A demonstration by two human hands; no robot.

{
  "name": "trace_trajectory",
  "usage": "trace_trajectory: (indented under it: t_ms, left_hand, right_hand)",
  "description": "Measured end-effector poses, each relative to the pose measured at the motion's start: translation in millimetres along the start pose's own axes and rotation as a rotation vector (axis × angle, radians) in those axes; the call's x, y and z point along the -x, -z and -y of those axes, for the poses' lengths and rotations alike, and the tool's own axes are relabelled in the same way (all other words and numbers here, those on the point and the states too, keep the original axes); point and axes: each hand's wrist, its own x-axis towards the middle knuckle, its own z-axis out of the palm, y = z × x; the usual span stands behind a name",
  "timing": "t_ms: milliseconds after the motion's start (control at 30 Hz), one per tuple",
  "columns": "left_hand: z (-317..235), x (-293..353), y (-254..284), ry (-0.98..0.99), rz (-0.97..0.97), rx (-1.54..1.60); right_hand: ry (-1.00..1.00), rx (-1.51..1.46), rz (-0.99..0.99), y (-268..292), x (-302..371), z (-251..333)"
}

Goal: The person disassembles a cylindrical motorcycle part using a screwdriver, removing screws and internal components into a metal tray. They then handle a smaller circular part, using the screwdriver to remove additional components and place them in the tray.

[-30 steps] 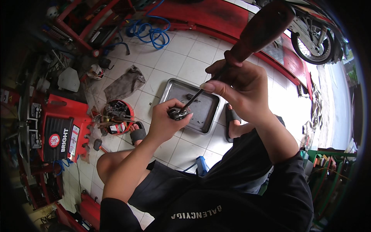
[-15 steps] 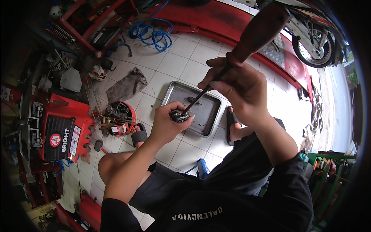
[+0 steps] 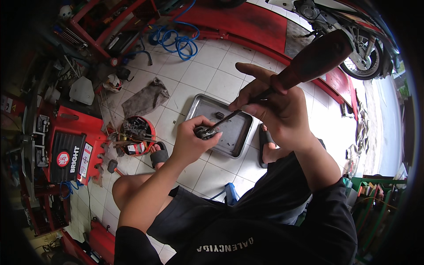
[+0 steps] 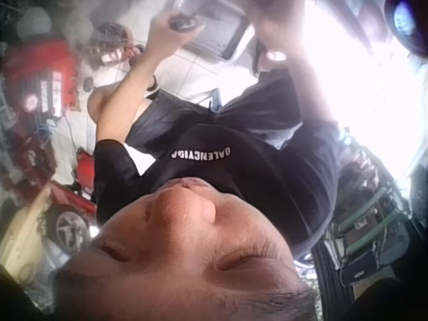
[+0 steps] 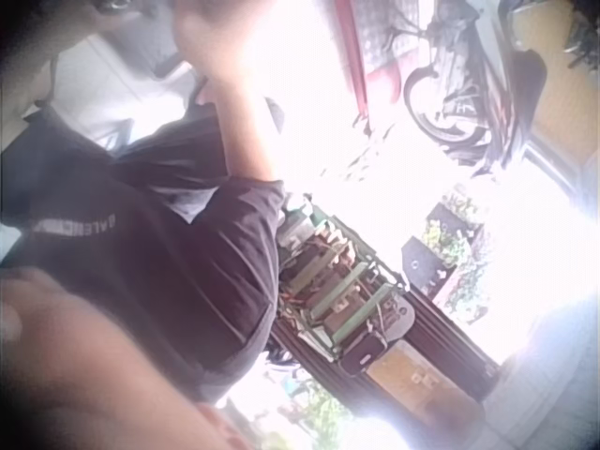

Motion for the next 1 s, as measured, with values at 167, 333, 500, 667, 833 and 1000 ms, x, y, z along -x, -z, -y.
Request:
trace_trajectory:
  t_ms: [167, 333, 500, 667, 833, 1000]
  left_hand:
    - [-2.6, -0.6, 1.4, -0.007, -0.011, -0.011]
    - [-6.6, 0.2, 1.0, -0.010, 0.026, -0.064]
    - [-3.0, 0.8, 2.9, 0.006, 0.038, -0.045]
    - [-2.5, -1.0, 5.4, -0.011, 0.015, -0.095]
    - [-0.7, 0.5, 2.1, -0.067, 0.045, -0.060]
    - [-2.5, 1.6, 4.9, -0.024, 0.059, -0.037]
  right_hand:
    - [-0.013, 0.077, -0.009, -1.9, -1.7, 3.9]
    - [-0.031, 0.180, 0.013, 0.5, -0.5, 2.6]
    - [-0.058, 0.053, 0.101, 4.0, -4.6, 3.8]
    - [-0.119, 0.244, 0.114, 8.6, -0.6, 4.4]
    - [-0.218, 0.286, 0.015, 9.2, -1.6, 7.8]
    - [-0.179, 0.149, 0.071, 12.7, -4.3, 1.9]
